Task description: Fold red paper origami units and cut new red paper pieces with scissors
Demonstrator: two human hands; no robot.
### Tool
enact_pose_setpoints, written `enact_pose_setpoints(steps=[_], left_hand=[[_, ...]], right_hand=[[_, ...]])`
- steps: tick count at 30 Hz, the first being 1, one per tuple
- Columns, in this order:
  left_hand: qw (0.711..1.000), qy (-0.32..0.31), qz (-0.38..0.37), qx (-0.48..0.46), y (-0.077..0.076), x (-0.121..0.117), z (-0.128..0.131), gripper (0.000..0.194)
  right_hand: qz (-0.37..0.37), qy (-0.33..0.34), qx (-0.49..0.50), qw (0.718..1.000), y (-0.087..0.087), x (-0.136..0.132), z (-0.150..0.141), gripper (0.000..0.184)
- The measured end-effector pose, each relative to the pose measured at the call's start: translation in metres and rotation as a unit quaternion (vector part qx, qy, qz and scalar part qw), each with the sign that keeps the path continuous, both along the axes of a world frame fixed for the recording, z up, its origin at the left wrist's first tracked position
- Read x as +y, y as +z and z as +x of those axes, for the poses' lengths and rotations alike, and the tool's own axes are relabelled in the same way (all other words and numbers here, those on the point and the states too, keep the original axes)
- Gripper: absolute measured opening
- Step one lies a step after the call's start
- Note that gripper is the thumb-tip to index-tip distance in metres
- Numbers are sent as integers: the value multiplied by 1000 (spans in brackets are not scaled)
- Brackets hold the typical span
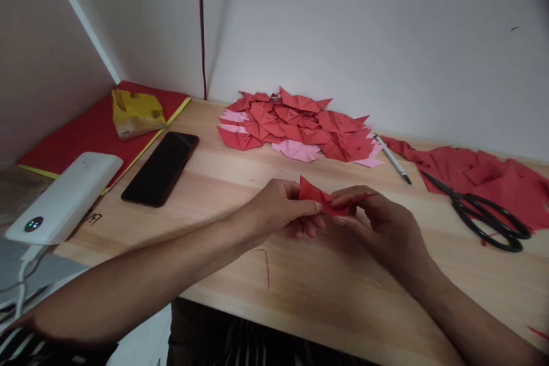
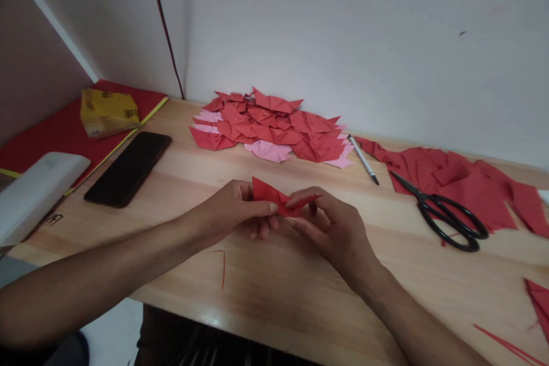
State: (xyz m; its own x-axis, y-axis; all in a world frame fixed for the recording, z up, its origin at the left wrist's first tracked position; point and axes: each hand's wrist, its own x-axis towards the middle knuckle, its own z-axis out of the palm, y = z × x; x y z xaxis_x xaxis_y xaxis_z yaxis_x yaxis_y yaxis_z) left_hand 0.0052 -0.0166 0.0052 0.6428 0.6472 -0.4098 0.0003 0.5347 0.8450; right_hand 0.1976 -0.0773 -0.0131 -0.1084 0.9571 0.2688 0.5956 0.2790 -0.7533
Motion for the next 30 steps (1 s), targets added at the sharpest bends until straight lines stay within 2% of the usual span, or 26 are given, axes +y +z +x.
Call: enact_pose_setpoints(steps=[5,13,21,30], left_hand=[[1000,5,23,12,3,-3,2,7],[999,6,39,11,1,-5,3,8],[998,11,54,34,0,-4,3,7],[998,4,58,38,0,-6,4,5]], right_hand=[[-29,-9,65,997,-4,0,-1,9],[-76,-40,89,992,1,1,-3,6],[-133,-40,146,979,8,4,-9,13],[-142,-45,152,977,7,4,-9,16]])
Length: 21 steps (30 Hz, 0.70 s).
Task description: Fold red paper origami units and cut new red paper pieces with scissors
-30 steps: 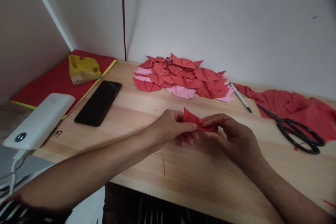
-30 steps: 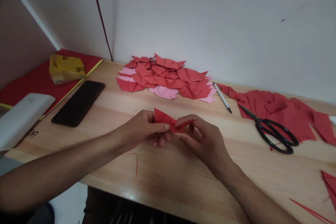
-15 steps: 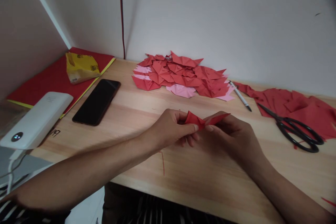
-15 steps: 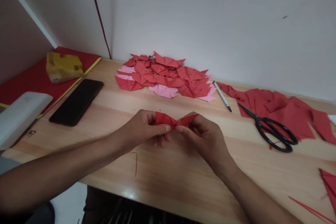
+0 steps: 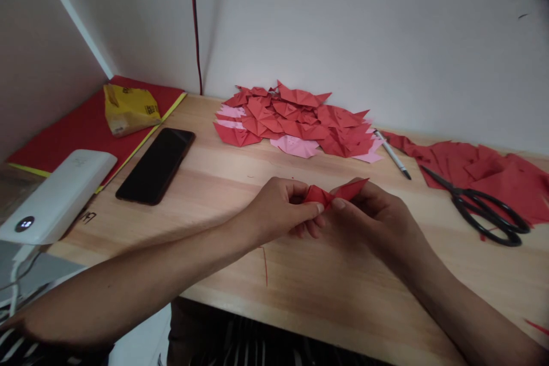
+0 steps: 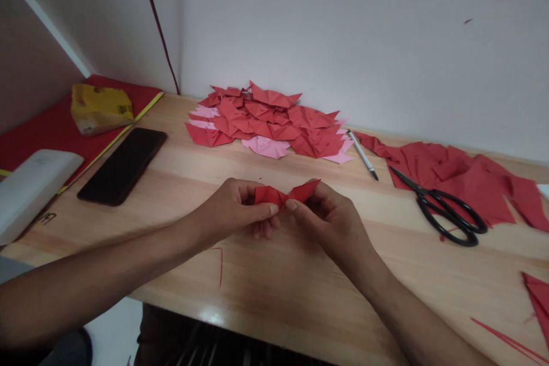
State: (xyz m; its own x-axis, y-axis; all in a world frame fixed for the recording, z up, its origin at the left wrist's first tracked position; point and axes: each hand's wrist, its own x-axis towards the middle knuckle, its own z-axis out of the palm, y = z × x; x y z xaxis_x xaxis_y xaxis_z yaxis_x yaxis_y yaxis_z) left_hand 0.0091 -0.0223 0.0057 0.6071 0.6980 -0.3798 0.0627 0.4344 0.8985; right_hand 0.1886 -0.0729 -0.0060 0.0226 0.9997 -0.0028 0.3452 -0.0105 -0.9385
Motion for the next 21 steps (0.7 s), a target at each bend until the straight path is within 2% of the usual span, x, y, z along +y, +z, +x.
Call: enact_pose_setpoints(steps=[5,12,21], left_hand=[[1000,-10,11,-4,-3,-1,-1,2],[999,-14,46,5,-10,-2,-1,11],[998,-4,56,34,-6,-4,0,4]], right_hand=[[15,-6,-15,1000,1,-1,-2,13],[12,-14,-25,1000,2,-3,-5,15],[6,-18,-11,1000,4,-3,-10,15]])
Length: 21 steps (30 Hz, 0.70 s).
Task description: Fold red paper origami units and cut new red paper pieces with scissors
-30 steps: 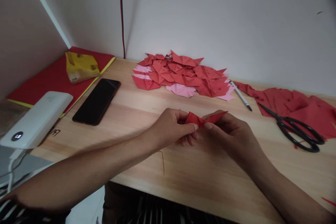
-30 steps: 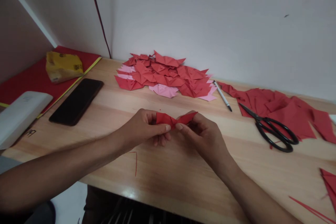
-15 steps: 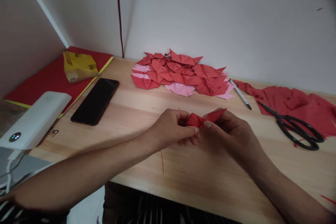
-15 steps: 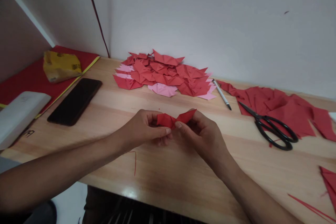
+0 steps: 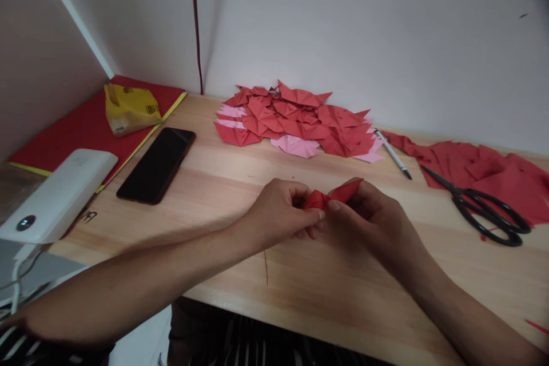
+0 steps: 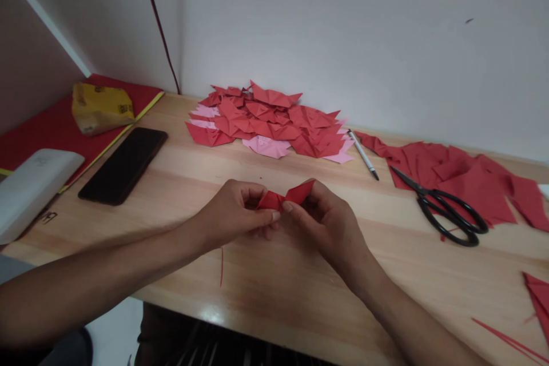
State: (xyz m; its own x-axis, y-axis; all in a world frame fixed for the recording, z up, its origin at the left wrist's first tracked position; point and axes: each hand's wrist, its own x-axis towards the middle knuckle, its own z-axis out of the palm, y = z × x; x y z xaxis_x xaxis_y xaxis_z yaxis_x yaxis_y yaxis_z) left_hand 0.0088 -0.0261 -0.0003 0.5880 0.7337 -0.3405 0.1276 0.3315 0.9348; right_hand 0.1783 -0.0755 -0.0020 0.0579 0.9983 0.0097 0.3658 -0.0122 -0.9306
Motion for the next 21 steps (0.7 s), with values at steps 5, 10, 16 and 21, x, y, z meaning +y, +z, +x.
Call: enact_pose_setpoints(steps=[5,10,16,21], left_hand=[[1000,-1,-4,10,0,0,0,3],[1000,1,-4,5,1,-1,1,3],[1000,13,-8,-5,-1,-2,1,2],[1000,-6,-3,2,0,-1,1,5]], right_hand=[[-10,2,9,1000,0,0,0,14],[-4,2,14,1000,-1,1,1,15],[-17,36,-12,999,-6,4,7,19],[-50,36,-10,998,-8,4,11,21]])
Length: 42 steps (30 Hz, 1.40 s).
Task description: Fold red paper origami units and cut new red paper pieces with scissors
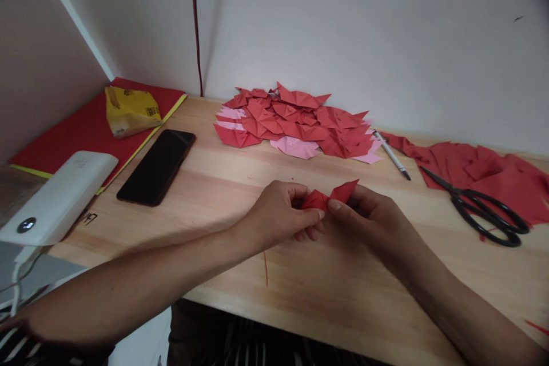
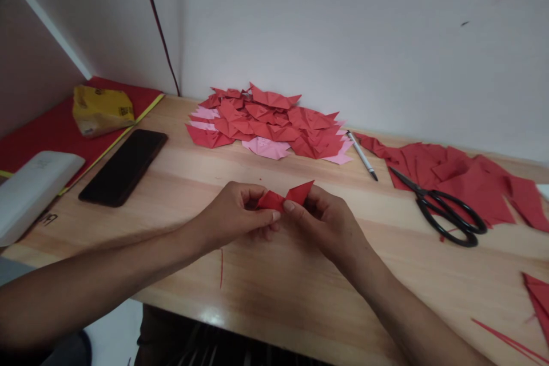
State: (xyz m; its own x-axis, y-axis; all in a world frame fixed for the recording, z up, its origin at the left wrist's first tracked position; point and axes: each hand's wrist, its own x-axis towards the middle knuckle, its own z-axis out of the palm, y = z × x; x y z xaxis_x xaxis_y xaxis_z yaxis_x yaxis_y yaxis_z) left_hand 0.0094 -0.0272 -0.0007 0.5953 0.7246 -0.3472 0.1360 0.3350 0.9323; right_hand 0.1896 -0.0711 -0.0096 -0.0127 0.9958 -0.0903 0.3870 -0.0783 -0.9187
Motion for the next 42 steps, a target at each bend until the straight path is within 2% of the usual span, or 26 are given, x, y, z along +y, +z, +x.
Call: enact_pose_setpoints(steps=[9,13,18,21,26,30,36,42], left_hand=[[998,3,57,5,2,-3,0,10],[999,5,48,-8,4,-4,-1,12],[999,-22,2,-49,9,-4,-2,12],[999,-27,-10,-41,9,-3,-2,11],[999,-36,-29,-25,7,-2,-1,9],[999,-40,-22,-18,6,-1,-2,11],[999,-35,-8,-6,7,0,-2,7],[998,-51,-42,-2,9,1,-2,12]], right_hand=[[-6,28,30,999,5,-1,-3,18],[-18,36,55,998,3,2,-1,25],[-26,139,47,989,6,2,-2,30],[-30,168,49,984,10,0,-4,31],[2,170,29,985,12,-3,-7,32],[20,149,2,989,9,-4,-7,39],[-27,99,-35,994,4,-4,-5,49],[-25,90,-44,995,2,-3,-3,49]])
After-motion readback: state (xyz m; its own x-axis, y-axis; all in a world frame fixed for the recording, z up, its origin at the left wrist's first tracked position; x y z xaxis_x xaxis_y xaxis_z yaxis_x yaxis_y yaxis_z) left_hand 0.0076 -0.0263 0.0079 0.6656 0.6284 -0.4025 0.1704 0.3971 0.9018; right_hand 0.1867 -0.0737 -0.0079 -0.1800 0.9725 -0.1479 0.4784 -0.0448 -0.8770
